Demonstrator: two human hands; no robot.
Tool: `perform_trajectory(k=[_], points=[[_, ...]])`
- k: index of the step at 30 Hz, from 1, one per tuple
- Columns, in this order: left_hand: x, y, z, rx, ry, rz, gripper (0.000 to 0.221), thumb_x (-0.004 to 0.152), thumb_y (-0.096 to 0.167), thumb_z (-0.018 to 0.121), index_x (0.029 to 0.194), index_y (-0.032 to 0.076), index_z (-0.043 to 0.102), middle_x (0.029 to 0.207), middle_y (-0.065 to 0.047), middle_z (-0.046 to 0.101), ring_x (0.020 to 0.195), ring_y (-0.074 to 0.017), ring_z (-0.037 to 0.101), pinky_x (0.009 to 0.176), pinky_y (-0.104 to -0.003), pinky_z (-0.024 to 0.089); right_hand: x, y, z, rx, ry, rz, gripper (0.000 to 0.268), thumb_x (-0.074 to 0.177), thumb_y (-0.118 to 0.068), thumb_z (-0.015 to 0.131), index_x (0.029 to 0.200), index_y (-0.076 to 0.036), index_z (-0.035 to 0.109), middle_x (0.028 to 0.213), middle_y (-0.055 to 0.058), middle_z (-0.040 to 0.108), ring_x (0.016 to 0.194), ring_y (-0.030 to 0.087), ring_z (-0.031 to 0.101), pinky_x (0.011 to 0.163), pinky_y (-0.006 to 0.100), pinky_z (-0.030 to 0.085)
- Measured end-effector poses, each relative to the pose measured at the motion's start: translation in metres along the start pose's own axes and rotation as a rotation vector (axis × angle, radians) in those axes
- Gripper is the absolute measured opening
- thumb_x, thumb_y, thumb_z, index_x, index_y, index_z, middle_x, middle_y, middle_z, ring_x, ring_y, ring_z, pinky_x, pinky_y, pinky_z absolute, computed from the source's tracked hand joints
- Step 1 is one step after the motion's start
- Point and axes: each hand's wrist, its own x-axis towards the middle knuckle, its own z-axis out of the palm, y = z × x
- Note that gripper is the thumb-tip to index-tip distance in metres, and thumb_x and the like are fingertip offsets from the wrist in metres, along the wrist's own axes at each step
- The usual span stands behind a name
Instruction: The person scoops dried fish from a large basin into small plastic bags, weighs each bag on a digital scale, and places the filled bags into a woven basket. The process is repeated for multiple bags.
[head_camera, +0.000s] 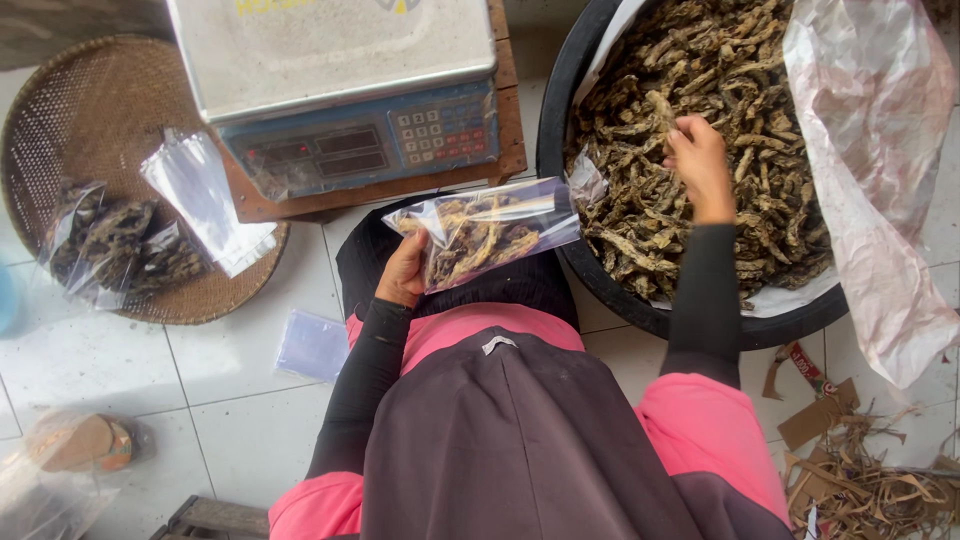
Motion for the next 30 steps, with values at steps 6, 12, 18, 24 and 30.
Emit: perform_trajectory(k=[6, 12, 18, 24, 30], points=[[0.015, 0.001, 0.021, 0.046, -0.007, -0.014, 0.058, 0.093, 0.029, 0.08, 0.139, 0.002, 0.057, 0.128, -0.013, 0.069, 0.117, -0.0256, 0.067, 0.105, -0.041, 0.054, -0.136, -0.109, -0.049, -0.002, -0.396, -0.263, 0.019, 0.104, -0.007, 0.057, 0.118, 0.0, 0.068, 0.097, 0.008, 0.067, 0.076, 0.012, 0.062, 0.064, 0.027, 0.054], [0.024, 0.001, 0.069, 0.143, -0.13, -0.105, 0.056, 0.096, 0.028, 0.081, 0.138, 0.001, 0.057, 0.126, -0.013, 0.069, 0.116, -0.0252, 0.067, 0.102, -0.042, 0.057, -0.163, -0.16, -0.011, -0.062, -0.464, -0.308, 0.021, 0.102, -0.008, 0.061, 0.118, 0.001, 0.071, 0.094, 0.007, 0.068, 0.073, 0.009, 0.065, 0.061, 0.024, 0.053], [0.005, 0.015, 0.104, 0.241, -0.052, -0.089, 0.064, 0.084, 0.032, 0.084, 0.134, 0.003, 0.058, 0.123, -0.012, 0.07, 0.111, -0.0232, 0.071, 0.095, -0.041, 0.06, -0.155, -0.151, 0.05, 0.603, -0.646, -0.058, 0.029, 0.102, -0.005, 0.062, 0.129, 0.003, 0.067, 0.102, 0.008, 0.073, 0.076, 0.009, 0.063, 0.068, 0.022, 0.056], [0.003, 0.023, 0.097, 0.373, 0.055, 0.055, 0.051, 0.087, 0.022, 0.084, 0.127, -0.001, 0.063, 0.115, -0.013, 0.073, 0.103, -0.023, 0.072, 0.092, -0.039, 0.062, -0.153, -0.14, 0.069, 0.515, -0.64, -0.029, 0.027, 0.101, -0.003, 0.062, 0.127, 0.003, 0.066, 0.099, 0.008, 0.071, 0.079, 0.01, 0.069, 0.074, 0.025, 0.063], [0.004, 0.025, 0.067, 0.422, 0.076, 0.061, 0.024, 0.104, 0.016, 0.079, 0.118, 0.002, 0.065, 0.099, -0.01, 0.063, 0.08, -0.0208, 0.055, 0.072, -0.035, 0.046, -0.159, -0.138, 0.077, 0.497, -0.392, -0.278, 0.018, 0.102, -0.002, 0.066, 0.118, 0.004, 0.061, 0.102, 0.012, 0.071, 0.082, 0.014, 0.072, 0.074, 0.026, 0.065]])
